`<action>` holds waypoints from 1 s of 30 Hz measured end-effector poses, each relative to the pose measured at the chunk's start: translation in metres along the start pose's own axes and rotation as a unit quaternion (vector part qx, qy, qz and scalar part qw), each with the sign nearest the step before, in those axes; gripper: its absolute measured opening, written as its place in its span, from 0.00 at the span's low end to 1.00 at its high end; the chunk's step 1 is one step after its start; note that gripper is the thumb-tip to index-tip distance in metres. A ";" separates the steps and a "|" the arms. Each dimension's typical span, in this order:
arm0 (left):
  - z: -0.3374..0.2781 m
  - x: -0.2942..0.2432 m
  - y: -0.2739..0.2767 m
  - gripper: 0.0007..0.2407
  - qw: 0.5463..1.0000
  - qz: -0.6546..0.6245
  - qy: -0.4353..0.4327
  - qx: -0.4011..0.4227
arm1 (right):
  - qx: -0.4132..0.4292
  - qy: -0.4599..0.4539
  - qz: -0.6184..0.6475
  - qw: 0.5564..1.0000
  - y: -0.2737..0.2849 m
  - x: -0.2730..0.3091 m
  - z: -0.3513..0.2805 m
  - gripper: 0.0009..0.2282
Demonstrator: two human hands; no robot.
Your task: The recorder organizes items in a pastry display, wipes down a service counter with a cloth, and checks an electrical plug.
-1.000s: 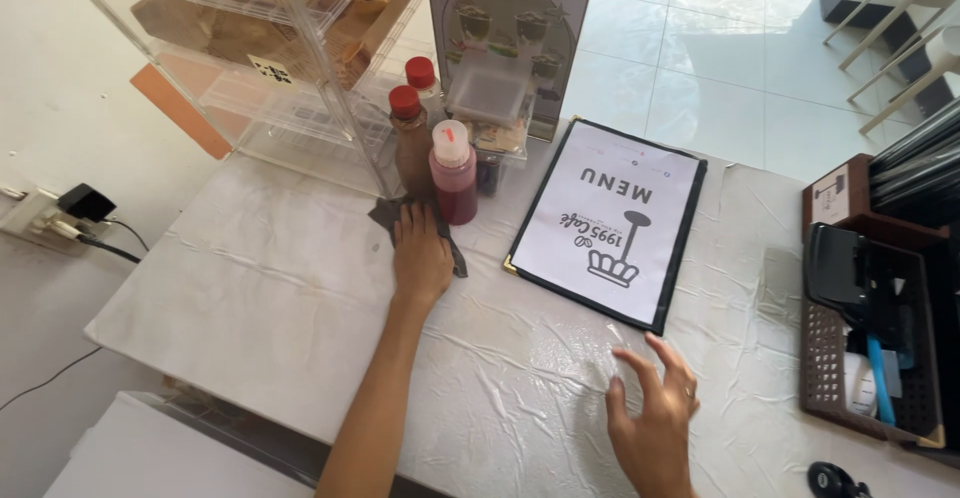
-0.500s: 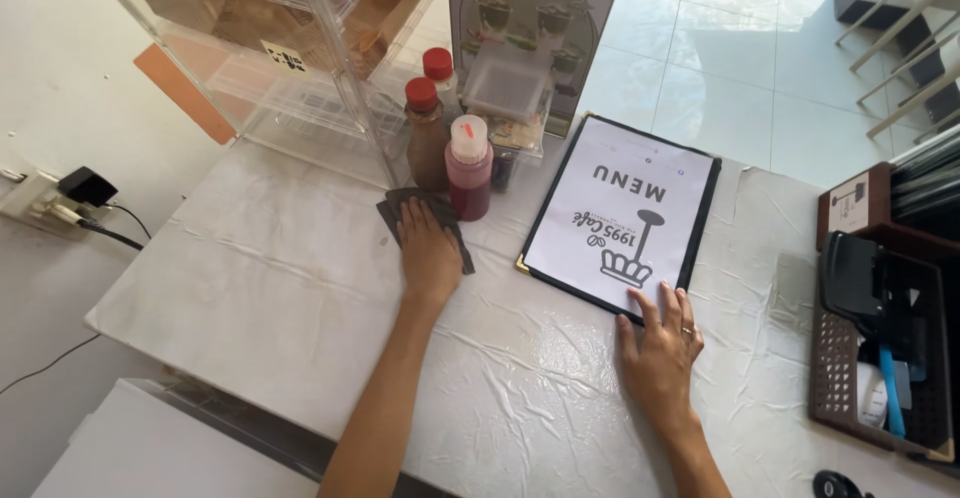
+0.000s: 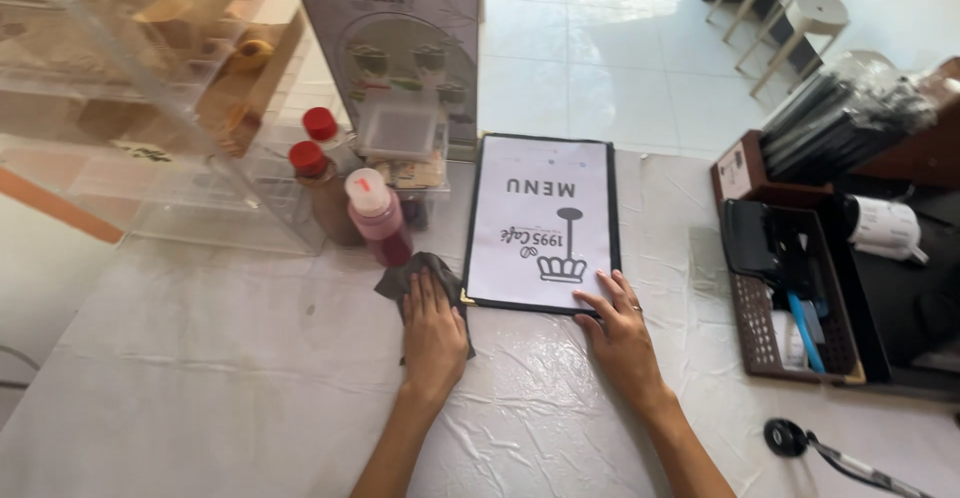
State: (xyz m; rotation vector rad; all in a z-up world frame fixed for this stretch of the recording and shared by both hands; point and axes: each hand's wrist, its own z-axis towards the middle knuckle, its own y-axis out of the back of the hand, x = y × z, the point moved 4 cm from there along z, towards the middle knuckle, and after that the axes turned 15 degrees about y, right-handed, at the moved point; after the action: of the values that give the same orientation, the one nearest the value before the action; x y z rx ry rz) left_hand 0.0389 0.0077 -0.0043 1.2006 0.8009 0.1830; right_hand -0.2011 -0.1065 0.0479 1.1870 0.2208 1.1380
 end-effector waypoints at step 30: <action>-0.178 -0.220 -0.053 0.39 0.881 -0.080 -0.396 0.244 | -0.258 -0.271 0.000 0.927 0.102 0.043 -0.239 0.13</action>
State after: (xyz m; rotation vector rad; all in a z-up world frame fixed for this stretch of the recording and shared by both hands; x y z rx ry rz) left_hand -0.2474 0.0064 0.0262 1.5060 0.2044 -0.6589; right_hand -0.3995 0.0668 0.0463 0.9749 -0.4787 0.7571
